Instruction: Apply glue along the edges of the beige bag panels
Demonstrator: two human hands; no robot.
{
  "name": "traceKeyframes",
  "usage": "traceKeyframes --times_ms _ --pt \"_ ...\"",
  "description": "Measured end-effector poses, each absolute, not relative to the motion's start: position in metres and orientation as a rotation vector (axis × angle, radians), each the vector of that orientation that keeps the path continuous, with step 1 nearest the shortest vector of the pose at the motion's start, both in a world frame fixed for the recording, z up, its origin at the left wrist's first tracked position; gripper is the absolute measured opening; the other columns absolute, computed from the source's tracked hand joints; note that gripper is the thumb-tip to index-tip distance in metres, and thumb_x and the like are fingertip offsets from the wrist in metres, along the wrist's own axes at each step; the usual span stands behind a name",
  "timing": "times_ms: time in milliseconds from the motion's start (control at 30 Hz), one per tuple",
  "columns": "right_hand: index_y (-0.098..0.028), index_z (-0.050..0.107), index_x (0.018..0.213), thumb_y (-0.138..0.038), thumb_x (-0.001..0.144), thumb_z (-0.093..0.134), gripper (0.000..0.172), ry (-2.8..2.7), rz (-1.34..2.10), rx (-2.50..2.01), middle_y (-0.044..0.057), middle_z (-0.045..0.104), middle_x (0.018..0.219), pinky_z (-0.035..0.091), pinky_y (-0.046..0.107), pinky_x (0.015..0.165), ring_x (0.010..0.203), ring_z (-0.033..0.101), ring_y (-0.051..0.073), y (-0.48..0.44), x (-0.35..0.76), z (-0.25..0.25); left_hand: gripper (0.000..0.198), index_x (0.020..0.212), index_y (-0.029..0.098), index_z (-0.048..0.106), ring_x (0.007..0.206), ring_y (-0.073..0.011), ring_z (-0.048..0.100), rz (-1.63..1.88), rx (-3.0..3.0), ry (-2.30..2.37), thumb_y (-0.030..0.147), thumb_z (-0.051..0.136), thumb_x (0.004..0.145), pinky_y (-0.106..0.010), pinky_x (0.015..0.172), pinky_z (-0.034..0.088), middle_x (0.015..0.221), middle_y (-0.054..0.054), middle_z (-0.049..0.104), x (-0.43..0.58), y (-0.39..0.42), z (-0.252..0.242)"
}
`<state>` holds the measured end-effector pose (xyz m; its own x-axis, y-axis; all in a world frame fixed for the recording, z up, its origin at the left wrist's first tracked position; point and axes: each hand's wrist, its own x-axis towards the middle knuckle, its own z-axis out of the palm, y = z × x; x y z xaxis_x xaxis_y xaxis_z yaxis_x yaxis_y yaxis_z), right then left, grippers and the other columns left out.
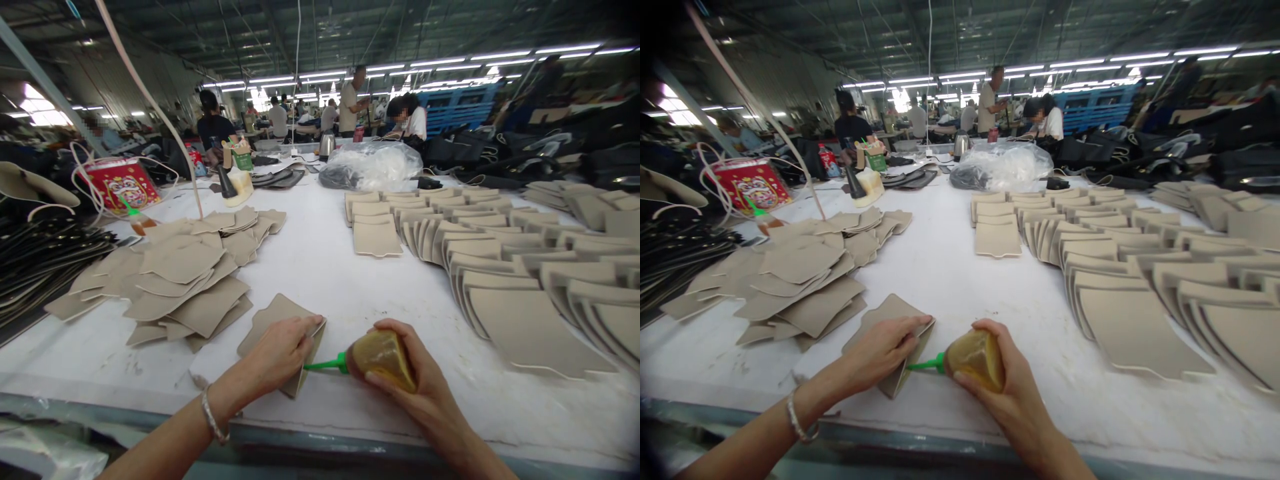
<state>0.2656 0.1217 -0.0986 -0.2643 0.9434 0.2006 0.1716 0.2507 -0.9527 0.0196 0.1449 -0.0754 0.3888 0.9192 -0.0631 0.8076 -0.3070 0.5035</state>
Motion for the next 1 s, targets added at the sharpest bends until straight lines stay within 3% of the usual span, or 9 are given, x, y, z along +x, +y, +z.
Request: traceKeyframes --times_ms 167,333,533,1000 --pt "-0.025 0.046 0.121 -0.039 0.085 0.070 0.045 -1.651 0.792 -1.130 0.002 0.050 0.113 0.041 0.031 0.085 0.098 0.051 0.022 0.139 0.271 -0.095 0.043 0.130 0.016 0.055 0.115 -0.0218 0.054 0.326 2.181 1.455 0.009 0.042 0.090 -0.032 0.104 0.040 0.126 -0.005 0.059 0.020 0.145 -0.075" --pt "-0.027 0.044 0.122 -0.040 0.087 0.069 0.045 -1.699 0.920 -1.050 0.002 0.050 0.115 0.042 0.029 0.086 0.101 0.052 0.021 0.136 0.270 -0.091 0.044 0.132 0.016 0.054 0.116 -0.0215 0.054 0.315 2.163 1.468 0.010 0.042 0.089 -0.032 0.104 0.040 0.127 -0.005 0.058 0.019 0.145 -0.075" --pt "-0.026 0.046 0.120 -0.037 0.086 0.070 0.043 -1.706 0.679 -1.085 0.002 0.050 0.109 0.041 0.030 0.083 0.094 0.051 0.021 0.146 0.274 -0.090 0.044 0.129 0.016 0.056 0.113 -0.0205 0.056 0.323 2.166 1.459 0.008 0.043 0.088 -0.030 0.102 0.041 0.124 -0.005 0.060 0.020 0.148 -0.075" --pt "-0.027 0.046 0.121 -0.038 0.086 0.070 0.044 -1.650 0.723 -1.125 0.002 0.049 0.113 0.041 0.031 0.085 0.098 0.051 0.022 0.144 0.271 -0.099 0.045 0.128 0.020 0.056 0.110 -0.0203 0.057 0.331 2.150 1.468 0.009 0.042 0.087 -0.027 0.099 0.042 0.122 -0.002 0.062 0.019 0.147 -0.077"
